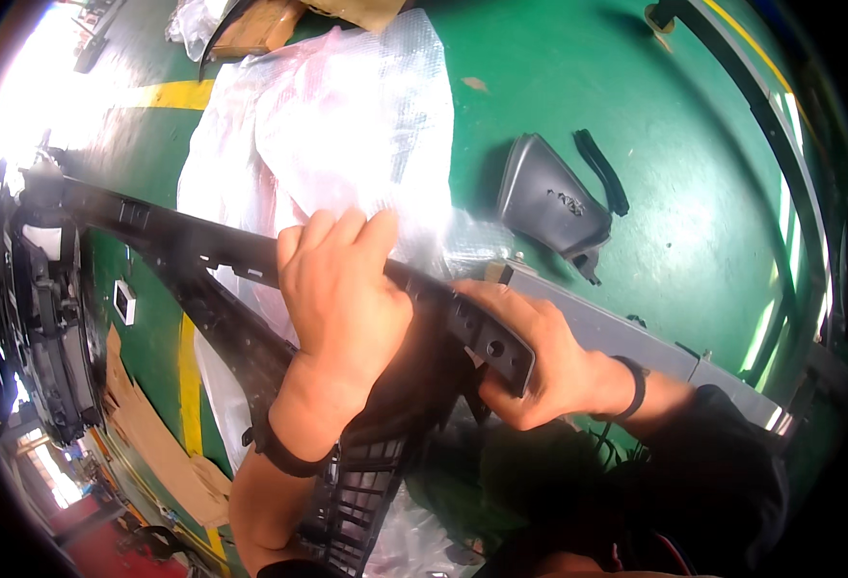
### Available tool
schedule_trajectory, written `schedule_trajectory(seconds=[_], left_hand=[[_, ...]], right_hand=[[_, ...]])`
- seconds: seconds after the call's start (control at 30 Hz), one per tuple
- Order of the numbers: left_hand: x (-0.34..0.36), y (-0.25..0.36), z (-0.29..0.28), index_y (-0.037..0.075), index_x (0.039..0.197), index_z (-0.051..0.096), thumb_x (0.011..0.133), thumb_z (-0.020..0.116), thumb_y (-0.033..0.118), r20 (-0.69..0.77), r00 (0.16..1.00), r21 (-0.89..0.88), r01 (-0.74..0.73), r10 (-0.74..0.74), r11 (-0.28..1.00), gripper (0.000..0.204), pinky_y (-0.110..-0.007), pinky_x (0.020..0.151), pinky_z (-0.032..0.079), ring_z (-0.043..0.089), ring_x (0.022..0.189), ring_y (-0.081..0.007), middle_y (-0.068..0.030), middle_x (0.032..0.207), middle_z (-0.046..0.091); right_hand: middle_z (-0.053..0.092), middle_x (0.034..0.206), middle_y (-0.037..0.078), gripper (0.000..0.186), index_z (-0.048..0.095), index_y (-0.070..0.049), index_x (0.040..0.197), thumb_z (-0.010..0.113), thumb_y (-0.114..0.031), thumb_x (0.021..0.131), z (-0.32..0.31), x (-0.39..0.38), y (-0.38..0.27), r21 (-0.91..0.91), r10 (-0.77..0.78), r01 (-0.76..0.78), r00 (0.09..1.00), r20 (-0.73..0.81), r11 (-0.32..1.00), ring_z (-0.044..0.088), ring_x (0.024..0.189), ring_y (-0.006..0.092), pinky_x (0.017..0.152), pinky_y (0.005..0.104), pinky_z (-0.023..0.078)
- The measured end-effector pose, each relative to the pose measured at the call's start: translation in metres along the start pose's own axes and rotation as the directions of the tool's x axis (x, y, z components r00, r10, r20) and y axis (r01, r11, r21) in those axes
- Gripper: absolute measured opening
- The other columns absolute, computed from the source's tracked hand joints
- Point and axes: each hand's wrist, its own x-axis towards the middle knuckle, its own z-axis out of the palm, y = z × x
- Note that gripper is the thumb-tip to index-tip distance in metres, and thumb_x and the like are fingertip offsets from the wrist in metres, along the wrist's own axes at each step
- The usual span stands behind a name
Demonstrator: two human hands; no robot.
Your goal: The person attaches a plastic component to a car bumper using a power drill to drive screws and then snaps a side trim piece into place.
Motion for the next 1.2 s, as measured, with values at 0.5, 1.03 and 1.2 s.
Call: schedule_trajectory(seconds=[0.5, 1.03, 1.2], left_hand=[[0.002, -0.006, 0.011, 0.008, 0.071, 0.049, 0.058, 0.055, -0.004, -0.079, 0.993, -0.091, -0.098, 0.091, 0.991, 0.019, -0.039, 0.071, 0.034, 0.048, 0.071, -0.0308, -0.0067, 0.068, 0.048], [0.002, -0.008, 0.022, 0.01, 0.07, 0.05, 0.062, 0.057, -0.004, -0.147, 0.984, -0.117, -0.118, 0.1, 0.986, 0.018, -0.041, 0.07, 0.034, 0.047, 0.072, -0.0292, -0.0057, 0.068, 0.047], [0.004, -0.021, 0.016, 0.01, 0.07, 0.051, 0.062, 0.057, -0.002, -0.061, 0.987, -0.163, -0.156, 0.148, 0.974, 0.016, -0.041, 0.071, 0.036, 0.051, 0.073, -0.0308, -0.0067, 0.069, 0.052]], right_hand=[[0.06, 0.106, 0.028, 0.078, 0.039, 0.009, 0.139, 0.071, -0.006, 0.07, 0.0, -0.002, -0.006, -0.039, 0.017, -0.014, 0.996, 0.085, 0.999, 0.063, 0.095, 0.0464, 0.083, 0.0464, 0.054], [0.063, 0.113, 0.024, 0.07, 0.044, 0.009, 0.139, 0.067, -0.007, 0.075, 0.015, 0.001, -0.011, -0.04, 0.045, -0.047, 0.998, -0.041, 0.998, 0.067, 0.099, 0.0369, 0.086, 0.0393, 0.054], [0.065, 0.107, 0.025, 0.07, 0.047, 0.01, 0.137, 0.057, 0.001, 0.069, 0.01, 0.011, -0.014, -0.101, -0.149, 0.148, 0.989, 0.004, 0.984, 0.069, 0.093, 0.0381, 0.082, 0.0391, 0.055]])
